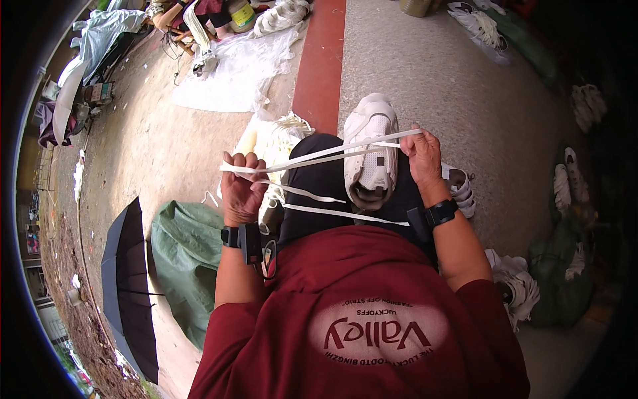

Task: Insert white shoelaces into the eyelets of a white athletic shoe.

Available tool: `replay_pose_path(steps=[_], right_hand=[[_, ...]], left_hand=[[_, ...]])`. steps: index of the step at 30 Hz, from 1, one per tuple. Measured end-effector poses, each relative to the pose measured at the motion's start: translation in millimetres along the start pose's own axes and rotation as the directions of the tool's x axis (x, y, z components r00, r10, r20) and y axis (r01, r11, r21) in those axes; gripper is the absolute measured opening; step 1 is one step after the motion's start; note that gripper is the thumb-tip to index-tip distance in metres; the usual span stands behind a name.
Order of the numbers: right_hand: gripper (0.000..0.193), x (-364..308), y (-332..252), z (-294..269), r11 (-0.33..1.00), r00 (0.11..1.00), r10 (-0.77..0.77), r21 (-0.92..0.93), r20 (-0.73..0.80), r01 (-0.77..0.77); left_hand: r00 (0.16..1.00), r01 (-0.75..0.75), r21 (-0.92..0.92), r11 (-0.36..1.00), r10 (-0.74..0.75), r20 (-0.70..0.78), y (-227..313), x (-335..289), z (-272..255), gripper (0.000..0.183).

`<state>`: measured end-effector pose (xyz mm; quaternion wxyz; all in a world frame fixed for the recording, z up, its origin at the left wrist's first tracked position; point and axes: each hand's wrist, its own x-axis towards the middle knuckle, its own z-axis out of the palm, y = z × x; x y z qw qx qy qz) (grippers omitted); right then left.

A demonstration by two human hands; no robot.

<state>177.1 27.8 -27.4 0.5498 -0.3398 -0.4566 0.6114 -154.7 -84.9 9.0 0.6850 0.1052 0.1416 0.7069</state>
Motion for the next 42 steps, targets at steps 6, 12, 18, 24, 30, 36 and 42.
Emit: replay_pose_path(steps=[6,12,18,24,30,36,42], right_hand=[[0.036,-49,-30,-94,0.956,0.893,0.125,0.295,-0.432,0.008],[0.031,-128,-35,-213,0.912,0.757,0.383,0.084,-0.529,-0.403],[0.023,-118,-69,-180,0.061,0.628,0.666,-0.809,-0.402,-0.584],[0.027,-36,-53,-35,0.331,0.977,0.043,-0.926,0.207,0.181],[0.014,-14,-20,6,0.183,0.928,0.017,-0.913,0.373,0.364],[0.002,14,-27,-2,0.03,0.893,-0.048,-0.893,0.448,0.45],[0.011,18,-24,-4,0.05,0.873,-0.1,-0.874,0.477,0.483]], left_hand=[[0.893,-0.209,-0.052,0.976,0.169,-0.417,56,-33,-121,0.042],[0.655,0.099,0.231,0.968,0.111,-0.747,62,-50,-179,0.04],[0.895,0.357,0.552,-0.754,0.108,-0.433,46,-12,-121,0.028],[0.986,-0.144,0.974,-0.174,-0.111,0.126,-67,65,12,0.033],[0.948,-0.122,0.941,-0.316,-0.318,0.017,-118,99,11,0.031],[0.99,-0.098,0.875,-0.474,-0.139,0.035,-115,101,48,0.031],[0.775,-0.617,0.558,-0.555,-0.304,0.554,-111,87,37,0.022]])
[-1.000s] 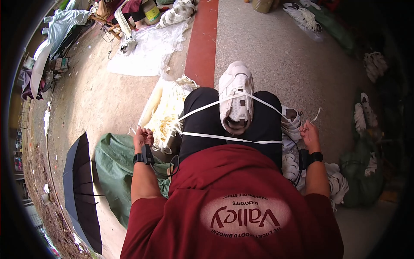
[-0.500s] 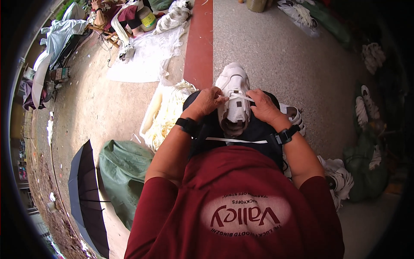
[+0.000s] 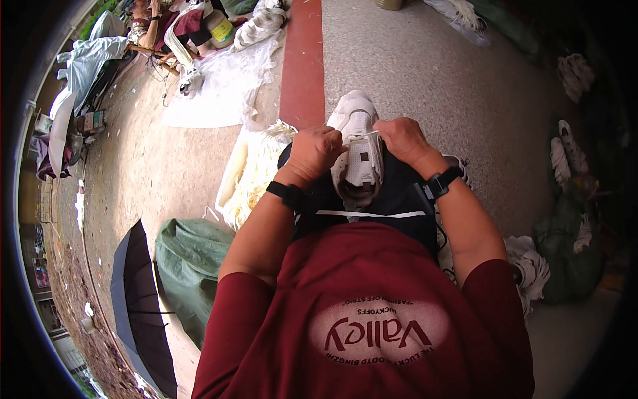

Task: Insert white shoelaces into the eyelets of a white athletic shoe.

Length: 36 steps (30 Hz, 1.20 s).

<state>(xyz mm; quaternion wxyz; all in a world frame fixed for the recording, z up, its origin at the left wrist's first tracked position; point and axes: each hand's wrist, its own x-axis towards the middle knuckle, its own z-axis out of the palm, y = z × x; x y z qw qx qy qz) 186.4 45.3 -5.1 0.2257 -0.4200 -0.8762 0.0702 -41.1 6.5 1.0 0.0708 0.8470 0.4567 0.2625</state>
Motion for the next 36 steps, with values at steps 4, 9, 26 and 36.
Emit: replay_pose_path(steps=[4,9,26,36], right_hand=[[0.012,-10,6,10,0.991,0.997,0.079,0.108,-0.004,-0.078],[0.011,-13,0,11,0.965,0.981,0.189,0.174,0.054,-0.195],[0.021,-27,-9,-1,0.954,0.967,0.23,0.169,0.111,-0.247],[0.008,-147,79,-38,0.92,0.934,0.335,0.255,-0.122,-0.296]], left_hand=[[0.906,-0.409,-0.001,0.913,0.406,0.121,25,-23,14,0.008],[0.912,-0.394,0.022,0.919,0.389,0.128,21,-21,9,0.008],[0.972,-0.236,0.054,0.97,0.236,0.012,-35,-20,10,0.009],[0.786,0.578,-0.548,0.604,-0.592,0.177,-133,-167,-15,0.01]])
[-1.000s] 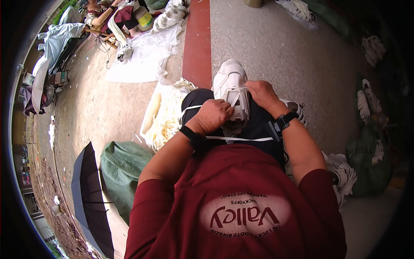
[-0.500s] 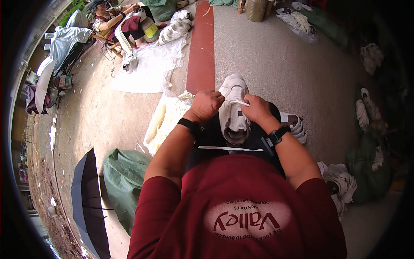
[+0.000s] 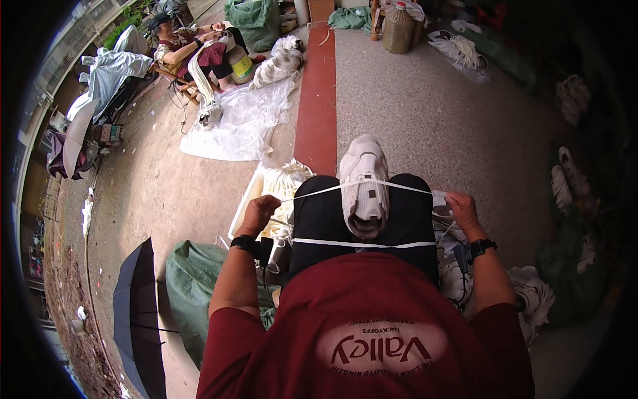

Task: Insert white shoelaces into the eyelets of a white athletic shoe.

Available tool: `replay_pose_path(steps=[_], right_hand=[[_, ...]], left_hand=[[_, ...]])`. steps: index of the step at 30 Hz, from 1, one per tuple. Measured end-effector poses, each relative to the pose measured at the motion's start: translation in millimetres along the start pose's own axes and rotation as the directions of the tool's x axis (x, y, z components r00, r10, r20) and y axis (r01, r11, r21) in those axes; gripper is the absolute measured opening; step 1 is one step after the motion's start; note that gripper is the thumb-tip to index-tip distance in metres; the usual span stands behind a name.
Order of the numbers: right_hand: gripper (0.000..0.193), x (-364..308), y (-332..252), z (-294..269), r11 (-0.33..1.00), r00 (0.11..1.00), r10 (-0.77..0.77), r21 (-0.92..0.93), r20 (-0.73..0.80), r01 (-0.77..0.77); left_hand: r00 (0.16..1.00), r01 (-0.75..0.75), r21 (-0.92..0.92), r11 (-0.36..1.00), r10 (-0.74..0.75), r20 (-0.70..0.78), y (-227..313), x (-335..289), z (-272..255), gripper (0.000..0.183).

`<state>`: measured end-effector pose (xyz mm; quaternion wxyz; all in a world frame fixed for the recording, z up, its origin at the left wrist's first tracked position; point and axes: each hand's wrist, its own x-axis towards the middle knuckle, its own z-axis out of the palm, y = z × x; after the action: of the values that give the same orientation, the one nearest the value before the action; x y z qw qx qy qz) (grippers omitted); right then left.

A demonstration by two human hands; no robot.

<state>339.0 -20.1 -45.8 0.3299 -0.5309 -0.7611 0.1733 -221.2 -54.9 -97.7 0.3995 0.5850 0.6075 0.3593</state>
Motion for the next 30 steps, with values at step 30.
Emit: replay_pose_path(steps=[30], right_hand=[[0.011,-49,12,-36,0.44,0.603,0.543,0.414,0.584,-0.797]], left_hand=[[0.798,0.568,-0.426,0.704,-0.598,0.075,-24,-80,-33,0.022]])
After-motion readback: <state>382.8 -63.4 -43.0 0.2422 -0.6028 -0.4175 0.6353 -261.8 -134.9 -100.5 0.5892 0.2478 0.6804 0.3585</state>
